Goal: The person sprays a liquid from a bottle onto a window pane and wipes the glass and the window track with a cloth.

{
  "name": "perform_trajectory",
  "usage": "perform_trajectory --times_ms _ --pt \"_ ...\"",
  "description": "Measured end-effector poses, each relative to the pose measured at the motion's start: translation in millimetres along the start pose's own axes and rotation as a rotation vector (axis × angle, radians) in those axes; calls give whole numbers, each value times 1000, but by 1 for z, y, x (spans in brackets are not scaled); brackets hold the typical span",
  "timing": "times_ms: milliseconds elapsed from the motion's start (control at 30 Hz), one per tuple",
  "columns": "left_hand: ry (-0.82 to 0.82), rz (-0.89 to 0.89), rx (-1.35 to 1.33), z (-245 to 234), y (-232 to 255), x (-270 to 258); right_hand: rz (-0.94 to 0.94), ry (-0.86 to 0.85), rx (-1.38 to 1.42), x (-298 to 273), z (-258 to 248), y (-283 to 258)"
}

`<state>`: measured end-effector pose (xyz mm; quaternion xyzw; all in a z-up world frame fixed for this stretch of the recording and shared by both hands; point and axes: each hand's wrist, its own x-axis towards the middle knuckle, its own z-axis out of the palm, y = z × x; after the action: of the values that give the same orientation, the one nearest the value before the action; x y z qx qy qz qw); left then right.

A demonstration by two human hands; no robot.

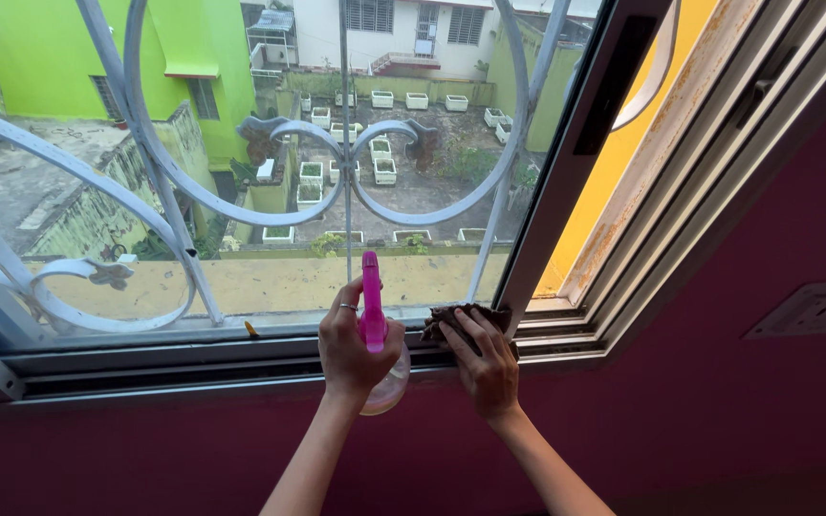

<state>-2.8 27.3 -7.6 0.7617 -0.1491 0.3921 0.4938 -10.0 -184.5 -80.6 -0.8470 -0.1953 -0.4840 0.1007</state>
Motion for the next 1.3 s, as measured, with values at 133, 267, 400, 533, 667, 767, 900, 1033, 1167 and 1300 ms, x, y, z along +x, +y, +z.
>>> perform_trajectory --times_ms 133,267,400,533,667,767,900,1033,1167,1300 --pt "6 18 -4 0 1 -1 31 38 62 9 -4 -5" --pt "-5 19 -6 0 0 0 89 95 90 27 -7 -6" --pt "-19 -9 3 1 0 0 128 160 82 48 -13 -3" --pt "-31 -43 -10 1 1 0 143 197 70 57 -10 -3" --pt "-20 -25 -5 0 2 -1 84 152 -26 39 -3 -2" --pt "-38 -59 6 1 1 -1 72 65 -63 16 0 -5" --pt "-11 -23 11 1 3 0 120 -8 -18 1 0 -9" --pt "-7 -42 -5 1 5 1 120 -42 -13 7 -7 -8" --pt "-12 -54 -2 2 3 -2 96 -3 -45 21 -14 -7" --pt "-62 -117 24 3 0 -3 62 141 -60 54 -18 0"
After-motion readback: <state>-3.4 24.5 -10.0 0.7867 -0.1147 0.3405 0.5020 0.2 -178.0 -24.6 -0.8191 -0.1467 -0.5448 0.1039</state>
